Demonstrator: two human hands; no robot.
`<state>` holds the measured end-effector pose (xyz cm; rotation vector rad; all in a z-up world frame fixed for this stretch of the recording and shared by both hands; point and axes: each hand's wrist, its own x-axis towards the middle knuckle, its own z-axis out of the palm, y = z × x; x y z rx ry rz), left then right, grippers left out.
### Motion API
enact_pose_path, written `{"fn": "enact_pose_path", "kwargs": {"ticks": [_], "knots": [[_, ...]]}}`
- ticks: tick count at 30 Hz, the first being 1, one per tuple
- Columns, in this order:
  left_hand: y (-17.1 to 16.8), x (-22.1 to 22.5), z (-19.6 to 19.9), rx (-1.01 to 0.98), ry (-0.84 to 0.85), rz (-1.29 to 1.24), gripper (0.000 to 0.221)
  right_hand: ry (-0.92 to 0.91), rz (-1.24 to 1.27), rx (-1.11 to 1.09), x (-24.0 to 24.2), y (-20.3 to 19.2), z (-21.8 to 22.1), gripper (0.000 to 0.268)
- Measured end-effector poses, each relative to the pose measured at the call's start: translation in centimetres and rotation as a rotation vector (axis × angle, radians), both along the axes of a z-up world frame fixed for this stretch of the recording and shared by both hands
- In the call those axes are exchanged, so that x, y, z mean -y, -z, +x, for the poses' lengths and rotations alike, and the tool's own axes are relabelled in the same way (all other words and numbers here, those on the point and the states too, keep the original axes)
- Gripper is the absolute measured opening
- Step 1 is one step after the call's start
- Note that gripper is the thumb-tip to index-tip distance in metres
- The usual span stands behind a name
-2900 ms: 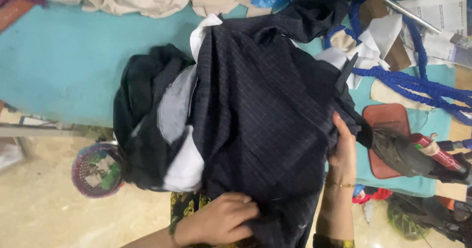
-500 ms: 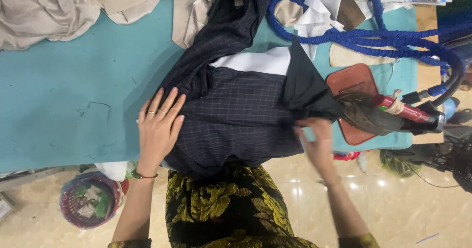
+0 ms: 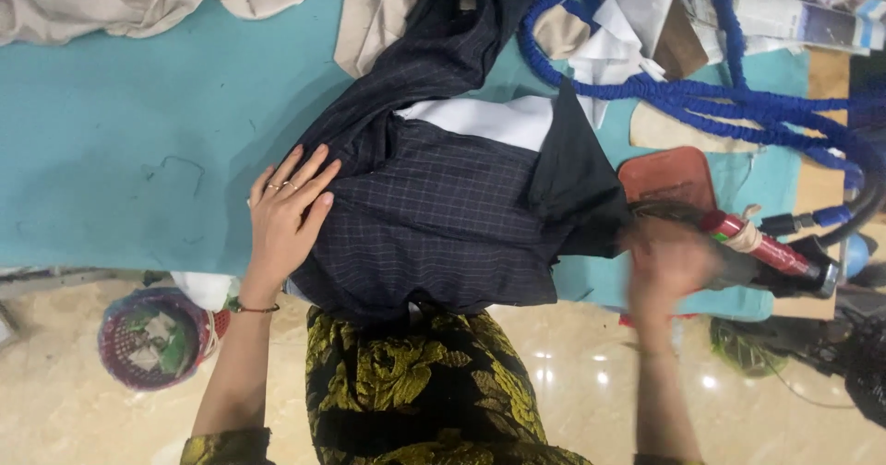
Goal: Ironing a dark patterned garment using a professional steam iron on a padded board in a factory setting.
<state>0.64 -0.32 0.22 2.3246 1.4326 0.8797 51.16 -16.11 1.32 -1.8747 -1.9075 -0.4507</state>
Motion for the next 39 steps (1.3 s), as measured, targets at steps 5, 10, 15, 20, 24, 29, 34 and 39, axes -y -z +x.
{"fn": "enact_pose_path", "kwargs": {"ticks": [5,10,15,20,24,29,34,39], "knots": [[-0.7,-0.2,-0.5,0.065,0.076,-0.115,0.036,0.309,-0.208,0.311,2.4,-0.5,15.2,0.057],[-0.9,-1.2,-1.2,0.263,0.140,-0.255,0.035,0.256,-0.712,0.157,-1.7,-4.0,15.5,0.066],[-2.1,-2.0,-2.4,0.382,0.190,-0.420,0.037,0.343,-0.864,0.277,-0.1,-2.4,20.0,0.082],[-0.6,-3.1,-3.9,0.261,0.126,-0.463,0.045,0.281,-0.853,0.313,3.3,-4.6,15.9,0.071],[1.3,-4.4,-5.0,0.325,0.240,-0.475,0.050,0.382,-0.844,0.168,6.0,-7.7,8.9,0.059],[2.2,-5.2,-5.4,0.416,0.310,-0.475,0.044,0.187,-0.654,-0.104,6.7,-10.1,-3.3,0.057],[2.4,-5.6,-5.1,0.518,0.313,-0.507,0.043,0.167,-0.589,-0.205,4.0,-9.1,-13.2,0.058],[3.9,-5.6,-5.5,0.568,0.255,-0.474,0.032,0.198,-0.492,-0.019,1.9,-7.4,-19.2,0.055]]}}
